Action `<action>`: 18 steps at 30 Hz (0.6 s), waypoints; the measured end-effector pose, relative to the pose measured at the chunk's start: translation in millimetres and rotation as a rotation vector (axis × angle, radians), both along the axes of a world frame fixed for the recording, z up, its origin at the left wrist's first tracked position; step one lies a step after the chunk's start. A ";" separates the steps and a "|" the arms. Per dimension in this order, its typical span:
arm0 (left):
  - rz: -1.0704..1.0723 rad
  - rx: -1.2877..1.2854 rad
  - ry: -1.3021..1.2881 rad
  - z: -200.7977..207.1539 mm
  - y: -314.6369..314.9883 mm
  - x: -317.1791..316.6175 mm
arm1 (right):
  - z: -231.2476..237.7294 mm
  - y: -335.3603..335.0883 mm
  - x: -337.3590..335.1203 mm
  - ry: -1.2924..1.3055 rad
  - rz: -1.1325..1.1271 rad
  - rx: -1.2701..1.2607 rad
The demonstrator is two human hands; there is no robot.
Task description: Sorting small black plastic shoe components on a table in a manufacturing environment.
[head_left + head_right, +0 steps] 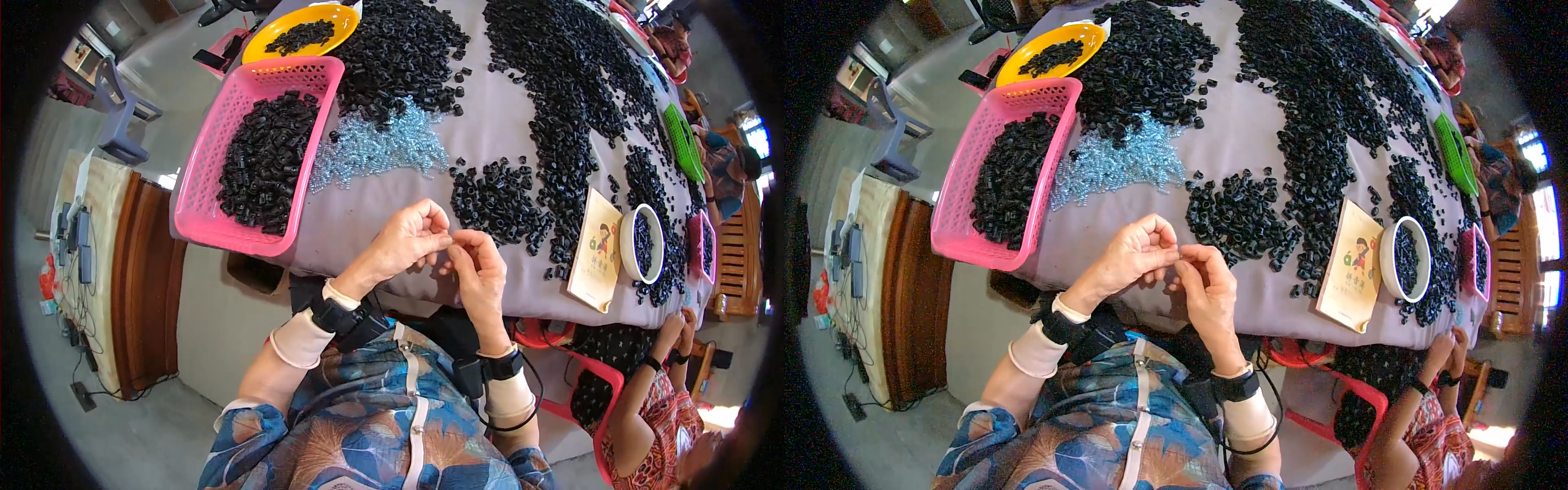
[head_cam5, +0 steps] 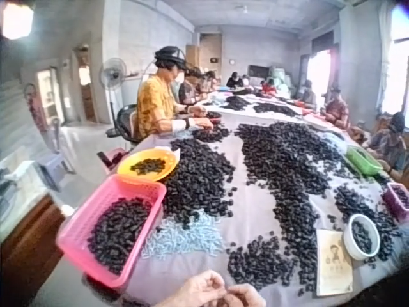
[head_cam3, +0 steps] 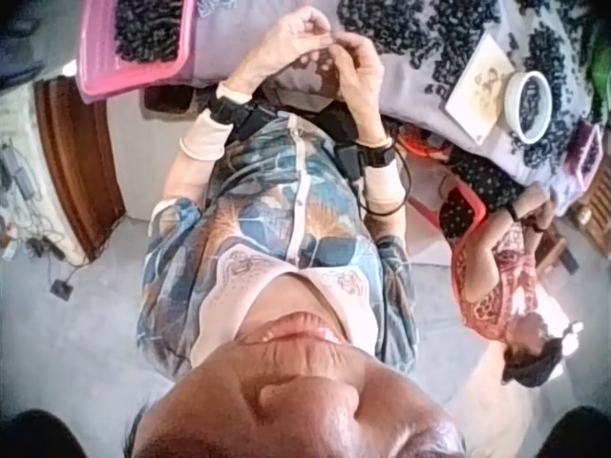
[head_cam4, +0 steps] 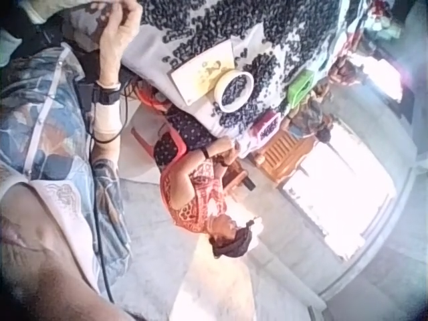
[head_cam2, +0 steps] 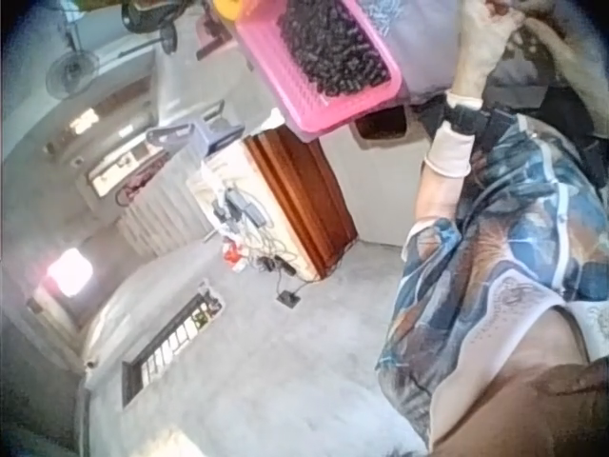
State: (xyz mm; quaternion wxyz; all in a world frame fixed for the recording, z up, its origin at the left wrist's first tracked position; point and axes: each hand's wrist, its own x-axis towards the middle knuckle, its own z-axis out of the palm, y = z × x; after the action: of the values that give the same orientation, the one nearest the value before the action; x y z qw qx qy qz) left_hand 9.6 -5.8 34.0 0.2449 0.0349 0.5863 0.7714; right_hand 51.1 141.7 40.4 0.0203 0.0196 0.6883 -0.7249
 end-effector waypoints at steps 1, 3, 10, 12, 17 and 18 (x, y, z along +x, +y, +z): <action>-0.033 0.031 -0.002 0.5 2.9 0.0 | 1.0 3.4 0.2 0.002 0.017 -0.002; -0.069 0.062 -0.004 2.1 8.0 -0.5 | -1.3 14.4 1.0 0.034 0.063 0.054; -0.001 -0.200 0.172 0.4 25.3 -11.0 | -3.8 48.6 3.7 0.054 -0.165 -0.101; 0.012 -0.494 0.496 1.4 28.4 -10.7 | -6.4 59.3 1.8 0.045 -0.231 -0.067; 0.053 -0.718 0.735 -4.3 48.6 -6.4 | -17.3 62.5 4.6 0.028 -0.245 -0.013; 0.066 -0.759 0.755 -3.7 51.0 -5.6 | -18.5 62.0 4.9 0.025 -0.248 -0.014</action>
State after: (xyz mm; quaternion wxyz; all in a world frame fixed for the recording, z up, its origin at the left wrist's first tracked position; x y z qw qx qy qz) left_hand 4.0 45.2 30.2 -0.0122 0.2003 0.8722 0.4462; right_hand 56.0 203.8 21.9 -0.0780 0.0951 0.6758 -0.7267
